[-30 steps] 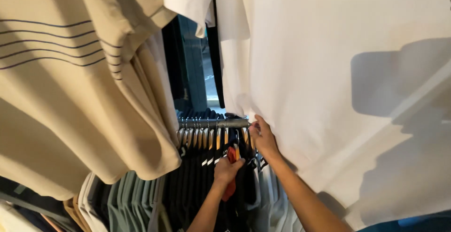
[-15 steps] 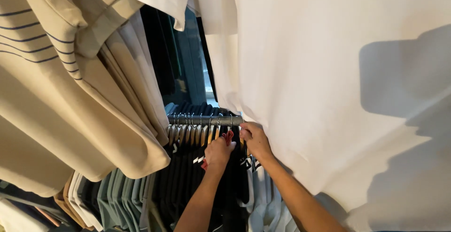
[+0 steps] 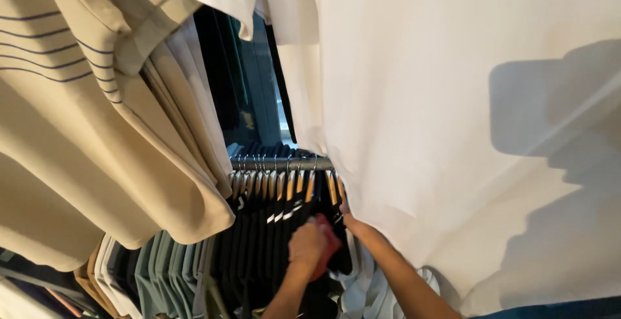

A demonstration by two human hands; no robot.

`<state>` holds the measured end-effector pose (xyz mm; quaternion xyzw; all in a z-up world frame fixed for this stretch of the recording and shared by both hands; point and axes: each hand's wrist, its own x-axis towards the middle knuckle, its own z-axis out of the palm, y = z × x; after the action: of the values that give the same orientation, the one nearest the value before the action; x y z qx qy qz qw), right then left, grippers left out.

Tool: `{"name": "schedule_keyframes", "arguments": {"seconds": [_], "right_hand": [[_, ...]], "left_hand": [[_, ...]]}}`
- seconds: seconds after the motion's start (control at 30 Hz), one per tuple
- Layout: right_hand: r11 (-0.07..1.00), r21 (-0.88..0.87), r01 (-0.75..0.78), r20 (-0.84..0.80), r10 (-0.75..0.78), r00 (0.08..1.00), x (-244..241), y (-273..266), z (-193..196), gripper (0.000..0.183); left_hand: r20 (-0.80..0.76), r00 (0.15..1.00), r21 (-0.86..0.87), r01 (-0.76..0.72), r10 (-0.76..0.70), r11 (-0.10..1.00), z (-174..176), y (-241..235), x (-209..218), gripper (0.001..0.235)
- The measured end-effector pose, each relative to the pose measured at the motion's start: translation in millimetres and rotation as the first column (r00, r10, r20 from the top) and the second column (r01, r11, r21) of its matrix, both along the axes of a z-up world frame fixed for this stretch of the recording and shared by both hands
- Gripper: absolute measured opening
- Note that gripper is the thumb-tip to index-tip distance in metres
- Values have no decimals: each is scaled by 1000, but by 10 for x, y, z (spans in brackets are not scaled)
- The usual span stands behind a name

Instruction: Wiping and cleaning clothes hanging on a retail rack using a red cloth.

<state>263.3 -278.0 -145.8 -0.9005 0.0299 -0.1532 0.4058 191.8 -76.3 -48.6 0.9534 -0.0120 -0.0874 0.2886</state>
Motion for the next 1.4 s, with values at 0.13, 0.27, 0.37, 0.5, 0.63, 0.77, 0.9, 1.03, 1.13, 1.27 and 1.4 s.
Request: {"name": "schedule_keyframes", "arguments": {"seconds": [0.13, 0.27, 0.37, 0.5, 0.63, 0.77, 0.9, 1.03, 1.13, 1.27, 1.4], "right_hand": [[962, -271, 37, 431, 87, 898, -402, 273, 414, 42], [986, -163, -47, 297, 94, 950, -626, 476, 282, 31], [868, -479, 133, 11, -146, 989, -458, 314, -243, 48], [989, -117, -90, -650, -8, 760, -516, 448, 162, 69], [999, -29, -38, -115, 34, 993, -263, 503, -241, 63], [890, 442, -113, -39, 145, 989, -70, 652, -201, 52], [825, 526, 207, -401, 26, 916, -461, 863, 886, 38], [756, 614, 226, -337, -8, 941, -619, 1016, 892, 22], [858, 460, 229, -303, -91, 949, -886, 1081, 1050, 40], [978, 184, -103, 216, 63, 974, -984, 893, 152, 19], [914, 342, 217, -220, -147, 964, -1430, 1300, 839, 57]], "left_hand": [[44, 995, 44, -91, 89, 995, -118, 191, 54, 37], [4, 999, 90, -36, 36, 995, -214, -26, -119, 40], [-9, 998, 194, 63, -62, 979, -388, -7, -90, 52], [70, 998, 245, -17, 0, 969, -480, 196, -60, 50], [140, 990, 243, -23, -11, 970, -478, 126, -153, 52], [195, 980, 211, -7, -35, 978, -475, 165, -234, 28], [209, 977, 99, 9, -29, 995, -376, 176, -276, 24], [182, 977, 18, 108, -109, 994, -122, 168, -431, 43], [-27, 992, -105, 117, -120, 988, 314, 307, -579, 44], [68, 997, -420, 67, -43, 905, -182, 506, -243, 24], [203, 903, -659, -159, 378, 735, 242, 523, -74, 28]]}}
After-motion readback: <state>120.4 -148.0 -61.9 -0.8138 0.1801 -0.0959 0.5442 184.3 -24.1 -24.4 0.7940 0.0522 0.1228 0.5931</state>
